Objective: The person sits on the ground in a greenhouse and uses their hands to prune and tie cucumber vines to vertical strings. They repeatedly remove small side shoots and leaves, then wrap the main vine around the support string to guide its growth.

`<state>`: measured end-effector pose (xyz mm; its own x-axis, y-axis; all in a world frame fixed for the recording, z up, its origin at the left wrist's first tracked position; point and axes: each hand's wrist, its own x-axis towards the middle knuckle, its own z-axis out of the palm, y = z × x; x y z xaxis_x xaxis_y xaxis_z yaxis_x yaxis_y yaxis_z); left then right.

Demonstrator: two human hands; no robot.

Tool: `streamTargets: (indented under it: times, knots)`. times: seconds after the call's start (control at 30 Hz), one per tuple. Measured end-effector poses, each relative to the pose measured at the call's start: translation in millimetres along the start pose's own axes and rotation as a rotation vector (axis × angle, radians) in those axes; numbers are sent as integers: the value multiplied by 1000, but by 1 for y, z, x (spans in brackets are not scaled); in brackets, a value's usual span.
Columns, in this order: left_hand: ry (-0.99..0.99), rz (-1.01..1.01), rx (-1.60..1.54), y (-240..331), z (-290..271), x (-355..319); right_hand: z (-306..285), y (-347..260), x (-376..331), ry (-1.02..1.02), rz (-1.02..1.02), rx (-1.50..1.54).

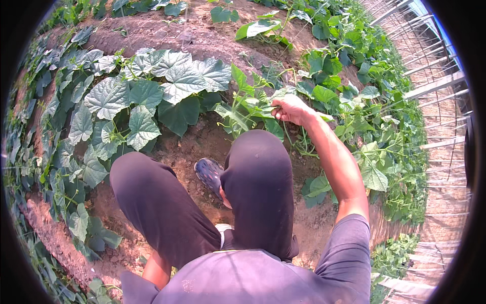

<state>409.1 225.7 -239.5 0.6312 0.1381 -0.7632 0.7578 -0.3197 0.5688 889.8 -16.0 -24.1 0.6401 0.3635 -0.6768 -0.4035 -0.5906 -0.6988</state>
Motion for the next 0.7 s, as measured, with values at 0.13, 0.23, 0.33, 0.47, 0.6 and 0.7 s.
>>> streamTargets:
  times: [0.13, 0.23, 0.33, 0.47, 0.6, 0.7]
  knots:
    - [-39, 12, 79, -7, -9, -53, -13, 20, -47, 47, -77, 17]
    - [-126, -8, 157, -13, -24, -89, -25, 19, -51, 25, -93, -35]
    - [-319, 14, 316, 3, -55, -108, -40, 26, -70, 23, -49, -79]
    - [22, 156, 357, 52, -149, -108, -37, 5, -85, -74, -23, -194]
    - [745, 524, -350, 155, -216, -107, -20, -19, -99, -167, -24, -438]
    - [344, 634, 57, 290, -186, -139, -40, -10, -114, -137, 38, -476]
